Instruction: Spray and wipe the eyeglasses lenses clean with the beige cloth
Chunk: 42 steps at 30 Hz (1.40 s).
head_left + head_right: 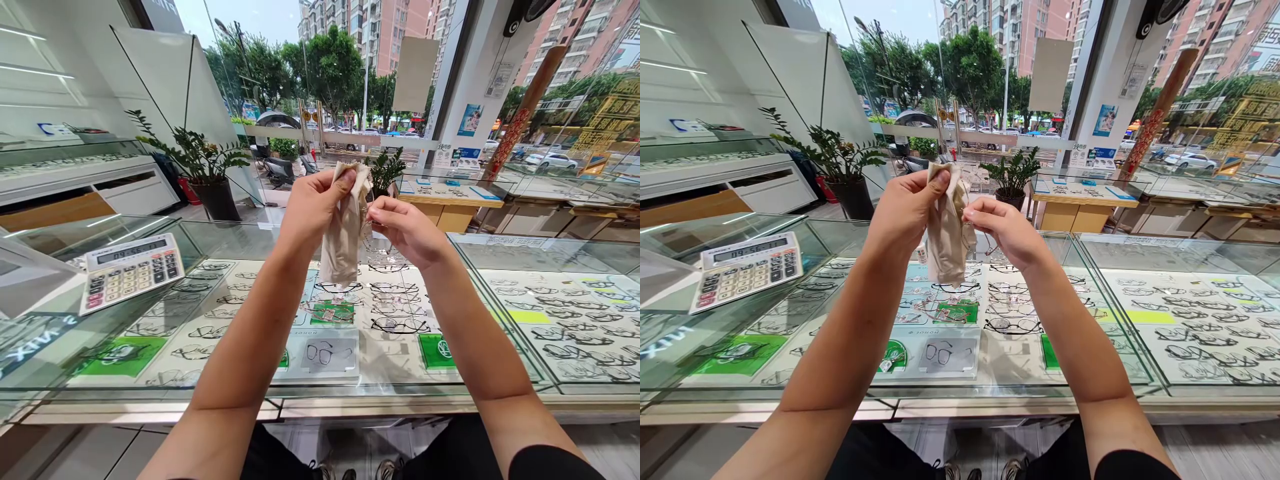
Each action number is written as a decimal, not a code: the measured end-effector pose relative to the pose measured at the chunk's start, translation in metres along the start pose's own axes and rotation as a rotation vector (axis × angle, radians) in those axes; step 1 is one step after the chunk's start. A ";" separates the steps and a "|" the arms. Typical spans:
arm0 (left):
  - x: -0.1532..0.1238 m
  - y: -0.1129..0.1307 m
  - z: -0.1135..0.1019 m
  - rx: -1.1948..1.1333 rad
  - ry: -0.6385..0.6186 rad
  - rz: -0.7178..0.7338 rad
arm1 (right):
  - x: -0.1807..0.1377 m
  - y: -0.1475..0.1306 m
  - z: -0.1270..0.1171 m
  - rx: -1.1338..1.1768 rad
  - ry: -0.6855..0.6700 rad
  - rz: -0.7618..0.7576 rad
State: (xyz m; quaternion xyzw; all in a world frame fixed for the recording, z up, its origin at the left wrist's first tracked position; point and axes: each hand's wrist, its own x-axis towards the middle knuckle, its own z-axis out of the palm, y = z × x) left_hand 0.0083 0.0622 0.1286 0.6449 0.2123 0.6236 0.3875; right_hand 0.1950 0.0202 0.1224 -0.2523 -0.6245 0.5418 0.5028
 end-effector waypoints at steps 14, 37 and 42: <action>-0.007 0.003 0.015 -0.049 -0.051 0.020 | 0.005 0.004 -0.005 0.128 0.003 0.009; -0.011 0.000 0.028 -0.083 0.001 0.032 | 0.004 0.002 -0.002 0.115 0.008 0.002; -0.008 -0.001 0.029 -0.068 0.080 0.033 | 0.001 0.001 0.007 0.073 -0.005 -0.019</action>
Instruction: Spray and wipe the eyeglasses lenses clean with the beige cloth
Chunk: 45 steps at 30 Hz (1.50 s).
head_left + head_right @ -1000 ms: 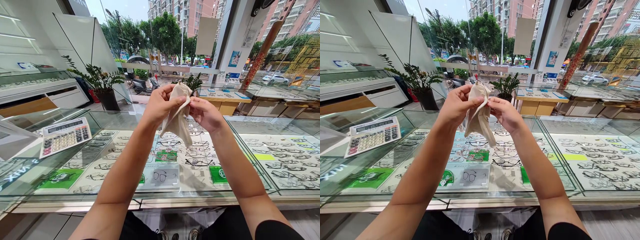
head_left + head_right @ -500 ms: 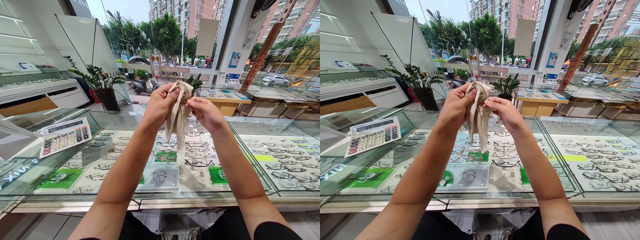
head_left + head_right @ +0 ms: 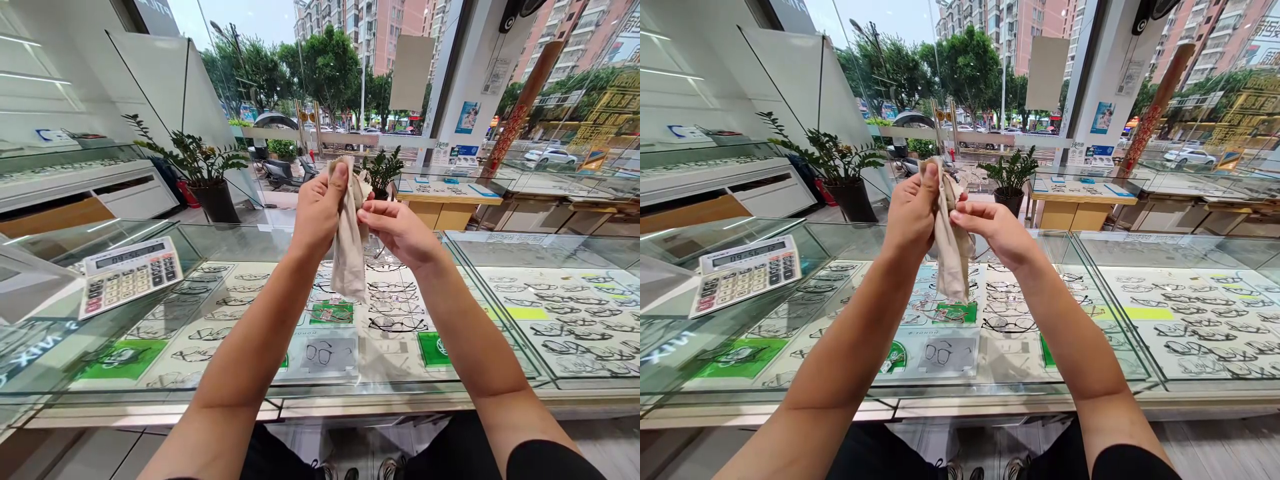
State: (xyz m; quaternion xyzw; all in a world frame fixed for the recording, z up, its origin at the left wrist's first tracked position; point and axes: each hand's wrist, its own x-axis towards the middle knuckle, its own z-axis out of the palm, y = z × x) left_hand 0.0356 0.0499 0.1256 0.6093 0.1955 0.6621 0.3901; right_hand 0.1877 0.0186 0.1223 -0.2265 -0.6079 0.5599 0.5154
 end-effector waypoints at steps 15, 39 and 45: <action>0.015 0.015 -0.034 0.127 0.120 0.059 | -0.013 -0.026 -0.025 -0.023 0.085 -0.118; -0.004 0.043 -0.027 0.470 -0.089 0.467 | -0.024 -0.038 -0.027 -0.131 -0.080 -0.120; -0.004 0.048 -0.028 0.627 -0.179 0.639 | -0.023 -0.039 -0.032 -0.144 -0.137 -0.103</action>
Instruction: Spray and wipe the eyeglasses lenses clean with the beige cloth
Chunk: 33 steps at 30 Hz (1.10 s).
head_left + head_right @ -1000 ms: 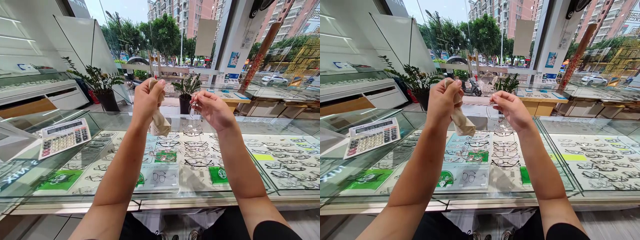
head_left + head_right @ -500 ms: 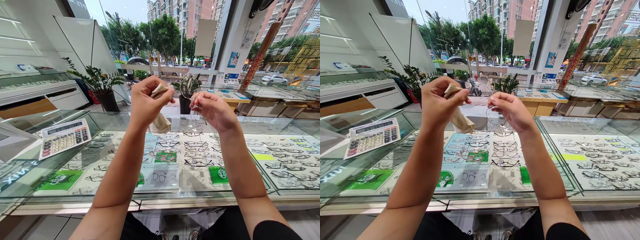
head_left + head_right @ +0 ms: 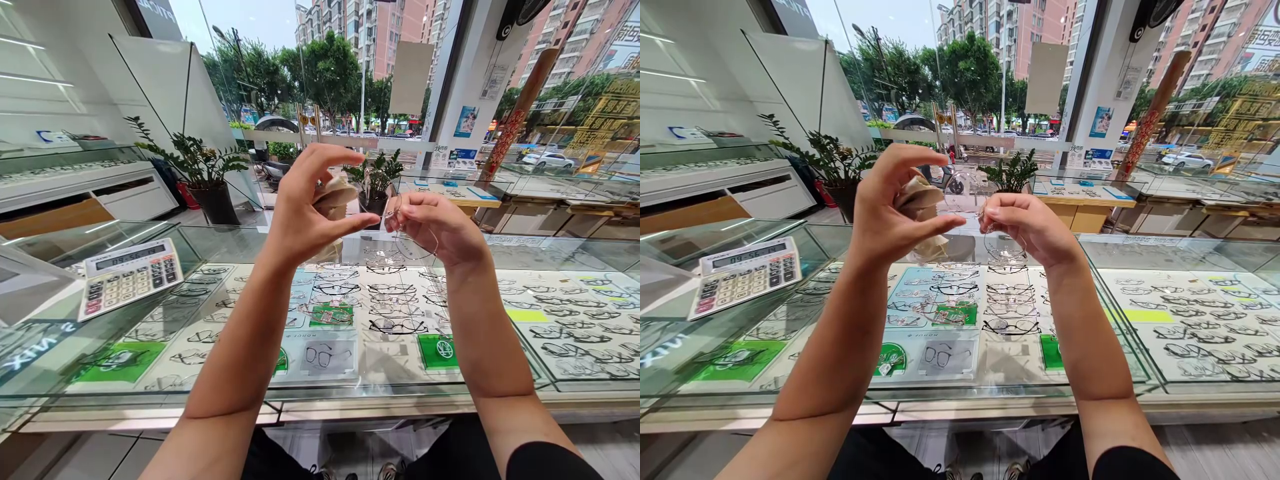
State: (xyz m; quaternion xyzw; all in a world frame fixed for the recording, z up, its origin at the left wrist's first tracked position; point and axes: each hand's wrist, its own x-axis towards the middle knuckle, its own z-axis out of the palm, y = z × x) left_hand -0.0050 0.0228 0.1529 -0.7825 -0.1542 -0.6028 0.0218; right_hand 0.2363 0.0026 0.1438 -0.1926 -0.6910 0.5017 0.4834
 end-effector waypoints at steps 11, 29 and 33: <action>0.001 -0.006 0.003 0.100 -0.031 0.244 | -0.003 -0.007 0.001 -0.065 -0.030 -0.040; -0.013 -0.009 0.007 0.117 0.236 0.113 | -0.011 -0.006 0.028 -0.726 0.515 -0.522; -0.010 0.001 0.013 0.268 0.355 0.116 | -0.013 -0.007 0.032 -0.873 0.595 -0.499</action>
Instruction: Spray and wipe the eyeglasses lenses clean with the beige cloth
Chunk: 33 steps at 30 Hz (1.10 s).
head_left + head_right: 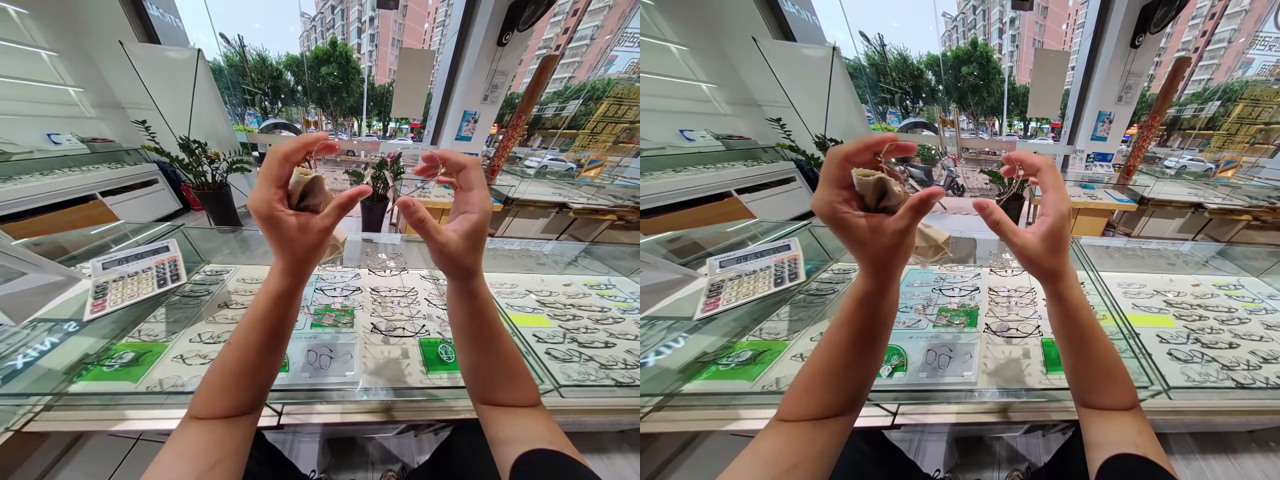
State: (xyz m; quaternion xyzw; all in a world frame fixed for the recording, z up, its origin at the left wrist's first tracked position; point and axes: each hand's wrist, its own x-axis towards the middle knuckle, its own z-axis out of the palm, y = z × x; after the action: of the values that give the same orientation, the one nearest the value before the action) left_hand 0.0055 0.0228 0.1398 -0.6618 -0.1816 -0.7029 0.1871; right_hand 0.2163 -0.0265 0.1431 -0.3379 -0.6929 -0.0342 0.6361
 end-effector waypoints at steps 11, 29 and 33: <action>0.001 0.006 0.000 -0.100 0.036 -0.064 | 0.000 -0.002 0.001 -0.014 -0.001 0.021; -0.006 -0.020 0.002 -0.218 -0.036 -0.189 | -0.002 -0.004 0.002 0.023 0.003 0.044; -0.006 -0.019 0.003 -0.231 -0.093 -0.146 | -0.002 -0.004 0.002 0.093 -0.001 0.050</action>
State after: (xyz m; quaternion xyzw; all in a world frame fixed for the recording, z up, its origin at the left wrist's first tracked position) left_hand -0.0014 0.0412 0.1338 -0.6959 -0.1557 -0.6993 0.0495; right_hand 0.2128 -0.0296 0.1430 -0.3250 -0.6856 0.0143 0.6513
